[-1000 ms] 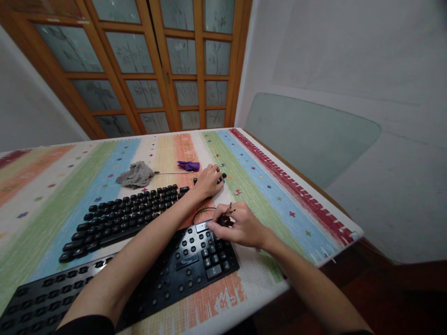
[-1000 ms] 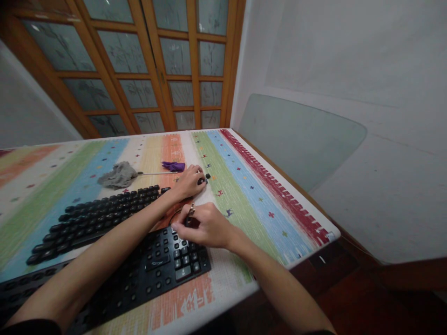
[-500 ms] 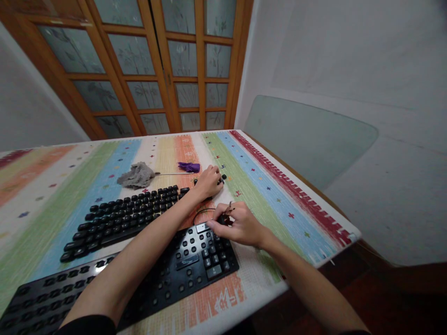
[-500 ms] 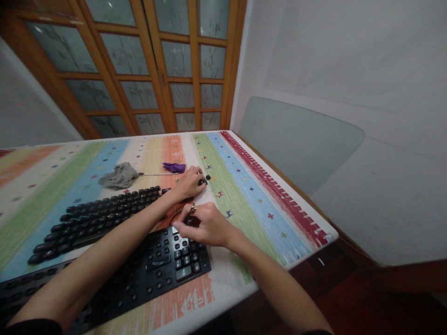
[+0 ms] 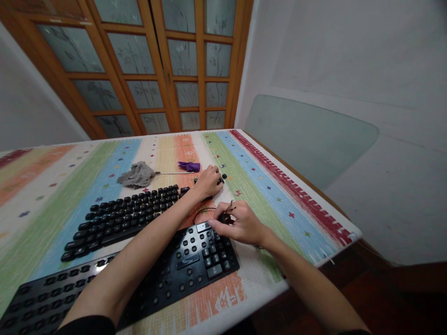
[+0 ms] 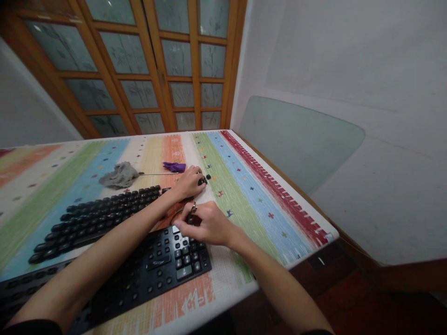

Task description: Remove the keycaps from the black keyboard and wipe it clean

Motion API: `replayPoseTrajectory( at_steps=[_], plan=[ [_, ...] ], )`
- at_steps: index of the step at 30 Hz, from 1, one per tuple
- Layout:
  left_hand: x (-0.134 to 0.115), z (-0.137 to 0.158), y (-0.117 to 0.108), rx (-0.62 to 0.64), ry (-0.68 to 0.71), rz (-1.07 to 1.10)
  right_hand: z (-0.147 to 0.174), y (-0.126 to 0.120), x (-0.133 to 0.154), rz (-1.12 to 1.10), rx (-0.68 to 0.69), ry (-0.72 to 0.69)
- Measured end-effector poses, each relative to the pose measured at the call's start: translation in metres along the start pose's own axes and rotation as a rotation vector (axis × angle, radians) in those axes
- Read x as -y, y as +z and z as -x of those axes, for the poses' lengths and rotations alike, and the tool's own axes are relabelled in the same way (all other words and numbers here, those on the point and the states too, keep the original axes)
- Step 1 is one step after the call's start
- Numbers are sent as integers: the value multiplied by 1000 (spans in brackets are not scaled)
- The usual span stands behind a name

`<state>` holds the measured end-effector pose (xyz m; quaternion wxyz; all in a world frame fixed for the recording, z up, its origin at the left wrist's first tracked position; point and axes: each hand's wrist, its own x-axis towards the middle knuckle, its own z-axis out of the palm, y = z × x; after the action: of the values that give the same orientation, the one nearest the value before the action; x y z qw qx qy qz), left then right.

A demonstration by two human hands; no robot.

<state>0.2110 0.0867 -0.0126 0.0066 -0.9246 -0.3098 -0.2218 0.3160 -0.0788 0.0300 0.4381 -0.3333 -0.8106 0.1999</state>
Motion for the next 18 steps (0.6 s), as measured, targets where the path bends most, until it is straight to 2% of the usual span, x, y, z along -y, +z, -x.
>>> replayPoseTrajectory(
  at_steps=[6,11,14,18],
  plan=[
    [1,2,-5,-20,4,18,1,-1,0,-10,-3,20],
    [4,11,-19,-57,-1,54,1,-6,-1,-4,1,59],
    [2,25,-31,-66,14,73,-1,-12,-4,25,34,74],
    [-9,58,-50,-32,85,162,-5,-19,-6,0,156,117]
  ],
)
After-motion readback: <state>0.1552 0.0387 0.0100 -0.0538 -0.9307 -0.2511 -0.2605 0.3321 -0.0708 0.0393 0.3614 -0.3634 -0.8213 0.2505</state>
